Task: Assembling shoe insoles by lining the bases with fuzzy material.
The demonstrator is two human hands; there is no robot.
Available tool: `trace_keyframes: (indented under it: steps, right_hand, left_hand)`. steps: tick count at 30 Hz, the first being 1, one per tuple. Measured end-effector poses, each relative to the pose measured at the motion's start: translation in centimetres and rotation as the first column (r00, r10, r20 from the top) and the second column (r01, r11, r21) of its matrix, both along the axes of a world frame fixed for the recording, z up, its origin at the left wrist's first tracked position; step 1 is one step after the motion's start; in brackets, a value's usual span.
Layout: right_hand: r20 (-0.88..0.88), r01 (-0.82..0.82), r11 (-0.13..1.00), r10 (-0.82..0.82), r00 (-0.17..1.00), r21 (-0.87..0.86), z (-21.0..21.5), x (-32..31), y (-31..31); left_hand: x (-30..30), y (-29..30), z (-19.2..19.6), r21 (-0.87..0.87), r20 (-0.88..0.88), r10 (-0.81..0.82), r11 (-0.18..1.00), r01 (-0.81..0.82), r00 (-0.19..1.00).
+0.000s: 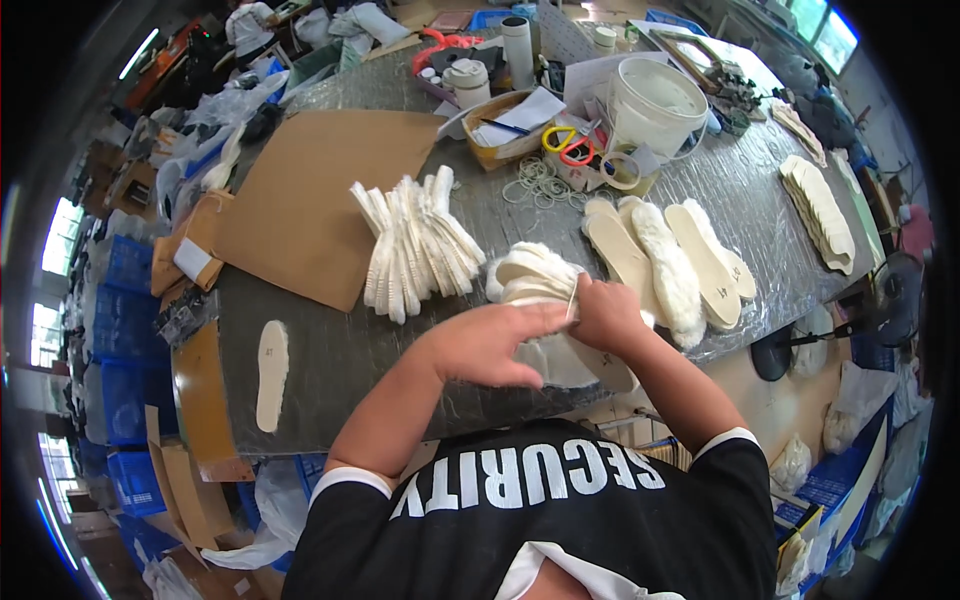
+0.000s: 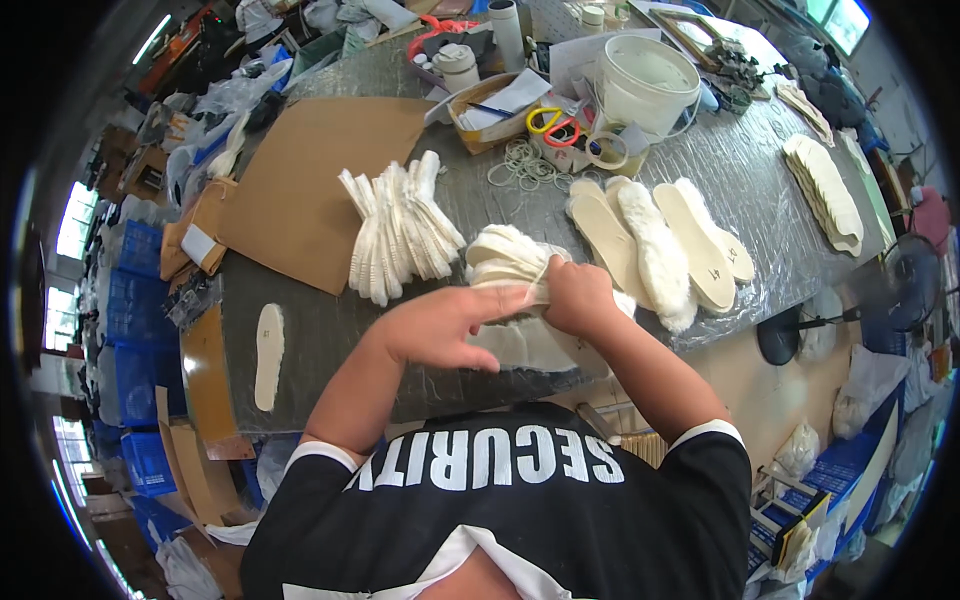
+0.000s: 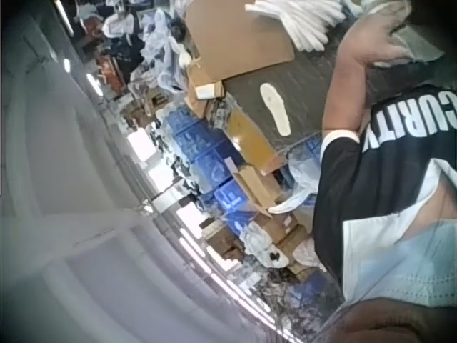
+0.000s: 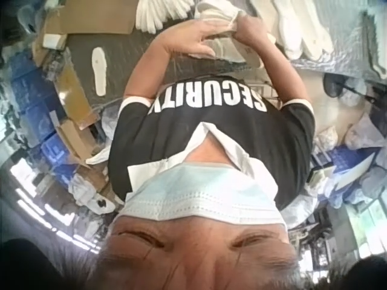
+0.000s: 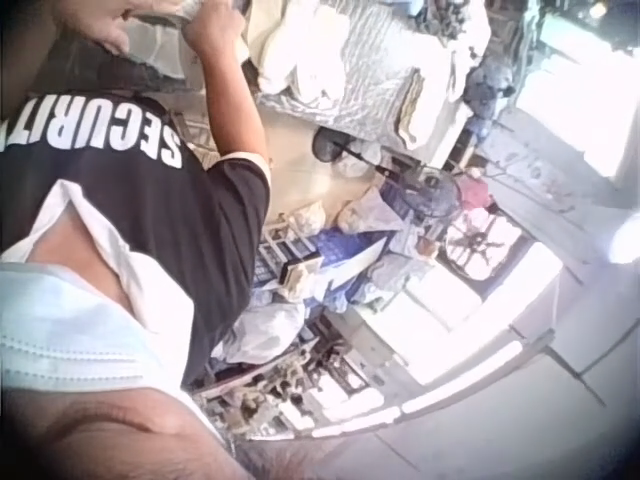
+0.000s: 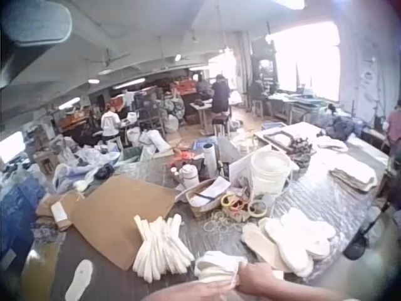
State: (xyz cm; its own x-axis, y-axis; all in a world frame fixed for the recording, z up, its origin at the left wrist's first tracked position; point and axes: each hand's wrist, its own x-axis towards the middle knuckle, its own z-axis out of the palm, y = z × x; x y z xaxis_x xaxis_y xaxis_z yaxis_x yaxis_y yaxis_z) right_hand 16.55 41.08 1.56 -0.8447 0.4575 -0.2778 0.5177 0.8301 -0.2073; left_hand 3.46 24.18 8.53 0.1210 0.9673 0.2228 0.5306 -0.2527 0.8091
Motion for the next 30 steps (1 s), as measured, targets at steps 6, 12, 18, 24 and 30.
trace_keyframes:
  steps: [6,12,18,24,30]
  right_hand:
    - [-0.171,0.02,0.86,-0.124,0.977,-0.509,1.8,-0.1,1.8]
    - [-0.169,-0.024,0.394,-0.335,0.927,-0.919,1.0,-2.2,-2.8]
    - [-0.232,-0.29,0.951,0.307,0.923,0.103,3.2,-6.0,-9.9]
    - [-0.096,-0.466,0.787,0.543,0.834,0.403,4.2,-10.8,-15.1]
    - [-0.715,-0.02,0.923,0.312,0.626,0.384,6.6,-7.7,-17.2]
  left_hand:
    - [-1.6,-5.7,-4.5,-0.274,-0.394,0.05,0.947,-0.169,0.918]
    - [0.4,-9.4,-5.1,-0.262,0.192,0.173,0.958,-0.119,0.966]
    - [-1.1,-11.4,4.2,0.284,-0.542,0.417,0.908,-0.307,0.73]
    - [-7.1,-12.4,-3.9,-0.062,-0.668,0.408,0.803,-0.593,0.622]
    - [-17.7,-15.4,-6.0,0.066,-0.137,0.876,0.473,-0.878,0.462]
